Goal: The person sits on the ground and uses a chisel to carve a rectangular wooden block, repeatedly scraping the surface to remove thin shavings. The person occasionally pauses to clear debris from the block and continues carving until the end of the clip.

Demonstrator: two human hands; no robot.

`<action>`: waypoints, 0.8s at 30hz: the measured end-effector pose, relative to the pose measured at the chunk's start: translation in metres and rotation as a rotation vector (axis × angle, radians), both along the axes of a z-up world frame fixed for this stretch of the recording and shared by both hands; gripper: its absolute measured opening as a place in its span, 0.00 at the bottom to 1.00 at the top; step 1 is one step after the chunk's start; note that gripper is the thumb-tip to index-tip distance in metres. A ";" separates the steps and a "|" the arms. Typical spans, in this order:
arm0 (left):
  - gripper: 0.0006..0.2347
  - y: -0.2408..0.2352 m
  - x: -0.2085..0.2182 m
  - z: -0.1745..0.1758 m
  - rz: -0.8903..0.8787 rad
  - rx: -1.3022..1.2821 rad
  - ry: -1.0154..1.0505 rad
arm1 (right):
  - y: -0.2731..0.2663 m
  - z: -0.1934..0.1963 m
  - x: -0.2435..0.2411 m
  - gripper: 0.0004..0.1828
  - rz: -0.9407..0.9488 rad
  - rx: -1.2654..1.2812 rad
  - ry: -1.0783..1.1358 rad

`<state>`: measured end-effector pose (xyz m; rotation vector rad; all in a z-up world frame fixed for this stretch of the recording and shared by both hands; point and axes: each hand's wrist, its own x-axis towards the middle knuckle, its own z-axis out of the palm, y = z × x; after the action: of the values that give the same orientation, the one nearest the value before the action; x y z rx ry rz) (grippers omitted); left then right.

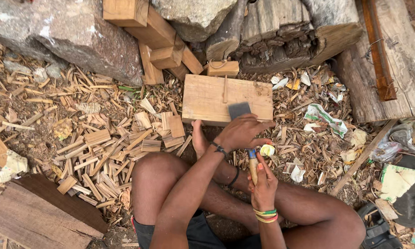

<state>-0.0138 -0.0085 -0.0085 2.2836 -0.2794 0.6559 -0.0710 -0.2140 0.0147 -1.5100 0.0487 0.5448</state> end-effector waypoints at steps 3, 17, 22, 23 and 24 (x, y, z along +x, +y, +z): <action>0.20 0.000 0.002 0.000 0.005 0.003 0.009 | 0.010 0.005 -0.002 0.27 0.003 0.012 0.014; 0.18 0.018 0.014 -0.026 0.093 -0.033 0.187 | 0.024 -0.003 0.003 0.26 0.043 -0.035 0.065; 0.19 0.023 0.010 -0.025 0.061 -0.013 0.297 | 0.039 -0.003 -0.010 0.24 -0.025 -0.096 0.037; 0.18 0.025 0.010 -0.024 0.066 -0.012 0.278 | 0.042 -0.004 -0.010 0.24 -0.021 -0.093 0.034; 0.18 0.025 0.011 -0.024 0.065 -0.016 0.260 | 0.042 -0.005 -0.010 0.25 -0.021 -0.096 0.032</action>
<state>-0.0028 0.0168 -0.0329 2.3386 -0.0749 0.3852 -0.0807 -0.1719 0.0101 -1.5924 0.1168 0.5563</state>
